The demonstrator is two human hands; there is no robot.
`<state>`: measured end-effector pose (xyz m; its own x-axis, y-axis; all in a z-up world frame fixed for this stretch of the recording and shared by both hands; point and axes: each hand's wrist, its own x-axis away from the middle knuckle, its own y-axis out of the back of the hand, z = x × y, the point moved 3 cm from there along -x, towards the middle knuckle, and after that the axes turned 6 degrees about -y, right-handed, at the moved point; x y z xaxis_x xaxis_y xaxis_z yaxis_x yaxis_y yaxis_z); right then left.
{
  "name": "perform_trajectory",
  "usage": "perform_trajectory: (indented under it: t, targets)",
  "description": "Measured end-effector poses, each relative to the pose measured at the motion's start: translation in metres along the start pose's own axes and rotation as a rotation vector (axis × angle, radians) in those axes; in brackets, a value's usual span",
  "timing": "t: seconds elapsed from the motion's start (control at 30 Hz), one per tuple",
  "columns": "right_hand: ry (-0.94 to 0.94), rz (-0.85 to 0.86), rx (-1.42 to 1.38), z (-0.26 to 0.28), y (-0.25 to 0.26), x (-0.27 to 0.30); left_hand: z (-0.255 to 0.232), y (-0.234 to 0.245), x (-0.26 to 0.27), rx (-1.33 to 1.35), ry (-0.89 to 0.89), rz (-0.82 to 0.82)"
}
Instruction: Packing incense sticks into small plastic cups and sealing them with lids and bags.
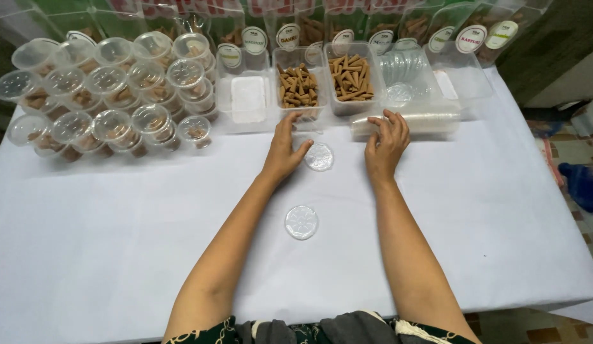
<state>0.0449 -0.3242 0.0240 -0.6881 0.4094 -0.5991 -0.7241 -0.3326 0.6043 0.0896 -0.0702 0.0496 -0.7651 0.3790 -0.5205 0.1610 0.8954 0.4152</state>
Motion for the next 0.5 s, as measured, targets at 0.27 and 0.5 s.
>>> perform_trajectory:
  t: [0.27, 0.5]
  targets:
    - [0.072, 0.04, -0.026, 0.024, 0.002, 0.005, 0.037, -0.002, 0.023, 0.243, 0.211, -0.194]
    - [0.174, 0.154, -0.271, 0.087, -0.004, -0.014, 0.041, 0.005, 0.018, 0.243, 0.236, -0.2]
